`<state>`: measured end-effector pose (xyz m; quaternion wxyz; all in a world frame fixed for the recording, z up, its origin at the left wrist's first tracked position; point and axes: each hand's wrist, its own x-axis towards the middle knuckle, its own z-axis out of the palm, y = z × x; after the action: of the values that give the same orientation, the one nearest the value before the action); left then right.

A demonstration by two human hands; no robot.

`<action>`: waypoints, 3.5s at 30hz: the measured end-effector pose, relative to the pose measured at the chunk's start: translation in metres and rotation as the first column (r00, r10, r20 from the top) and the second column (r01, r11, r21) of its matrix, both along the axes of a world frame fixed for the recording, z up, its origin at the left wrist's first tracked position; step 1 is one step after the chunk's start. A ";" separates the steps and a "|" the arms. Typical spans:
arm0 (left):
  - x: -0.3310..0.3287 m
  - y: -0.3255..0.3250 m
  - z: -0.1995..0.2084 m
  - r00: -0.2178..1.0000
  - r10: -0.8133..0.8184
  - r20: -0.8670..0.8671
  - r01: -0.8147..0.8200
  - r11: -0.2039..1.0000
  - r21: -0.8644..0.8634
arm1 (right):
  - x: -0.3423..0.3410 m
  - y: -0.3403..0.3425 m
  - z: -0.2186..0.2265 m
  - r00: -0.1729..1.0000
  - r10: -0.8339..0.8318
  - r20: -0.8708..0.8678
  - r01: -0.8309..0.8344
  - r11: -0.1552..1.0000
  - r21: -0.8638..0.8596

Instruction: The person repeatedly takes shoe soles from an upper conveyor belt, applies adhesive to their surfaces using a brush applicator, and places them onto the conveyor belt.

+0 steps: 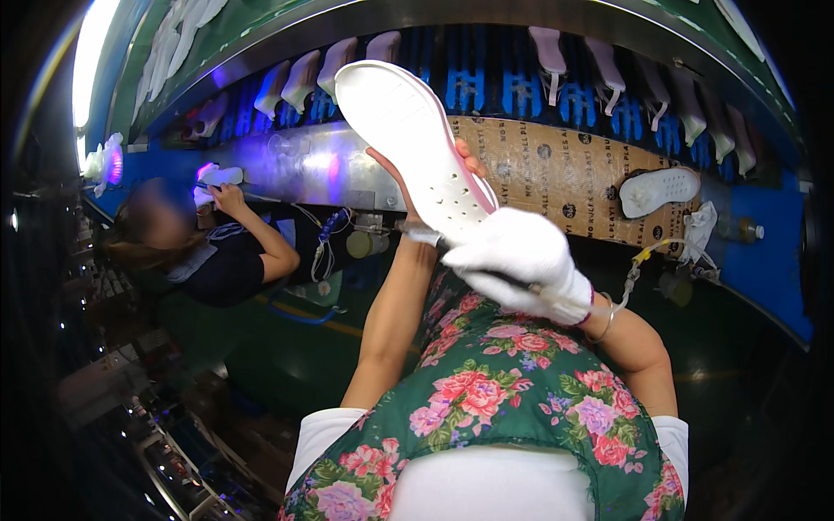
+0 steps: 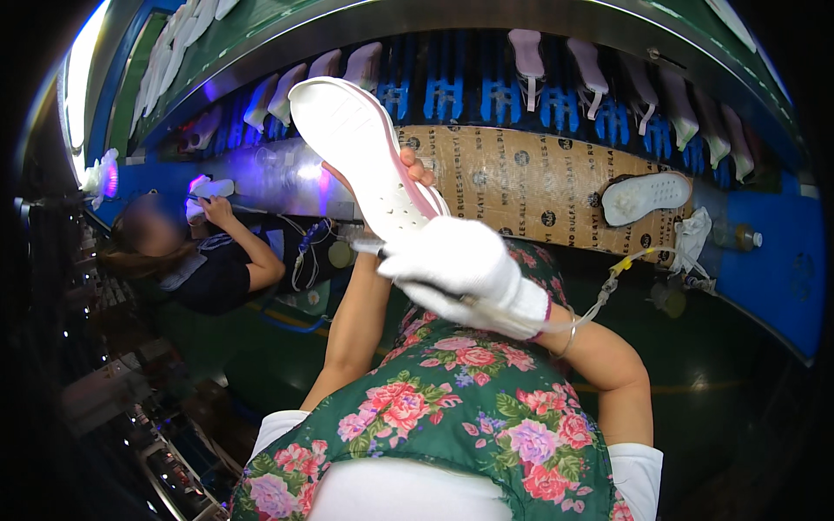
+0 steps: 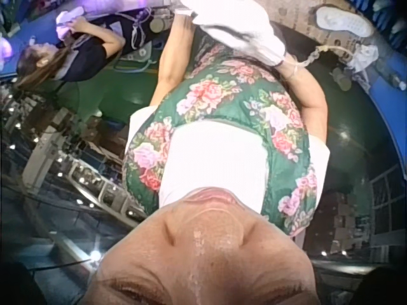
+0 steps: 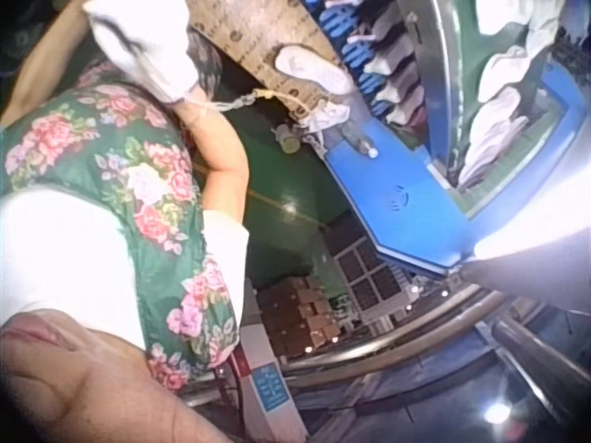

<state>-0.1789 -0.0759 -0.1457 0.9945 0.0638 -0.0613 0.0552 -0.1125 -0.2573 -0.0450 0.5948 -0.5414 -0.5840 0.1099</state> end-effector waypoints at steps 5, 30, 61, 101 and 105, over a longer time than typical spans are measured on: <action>0.007 0.005 0.003 0.989 0.067 -0.135 -0.055 0.994 0.093 | 0.002 -0.002 -0.015 0.975 -0.115 0.190 0.118 0.993 -0.004; 0.019 0.029 0.027 0.898 -0.379 -0.222 0.421 0.888 0.185 | -0.015 -0.011 -0.016 0.970 -0.046 0.240 0.064 0.995 -0.070; 0.067 0.033 0.073 0.639 -0.167 -0.751 0.697 -0.288 0.657 | 0.007 -0.014 -0.007 0.999 -0.001 0.053 0.011 0.983 -0.185; -0.009 -0.031 -0.032 0.872 -0.103 -0.478 0.319 0.861 0.396 | 0.052 -0.024 0.009 0.951 -0.308 -0.031 0.281 0.900 -0.333; -0.023 -0.027 -0.007 0.917 -0.030 -0.399 0.004 0.998 -0.066 | 0.036 -0.022 0.010 0.923 -0.358 -0.144 0.291 0.890 -0.350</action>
<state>-0.2015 -0.1029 -0.1532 0.9881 0.0416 0.1442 0.0344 -0.0769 -0.2795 -0.0350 0.5651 -0.7072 -0.3948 0.1572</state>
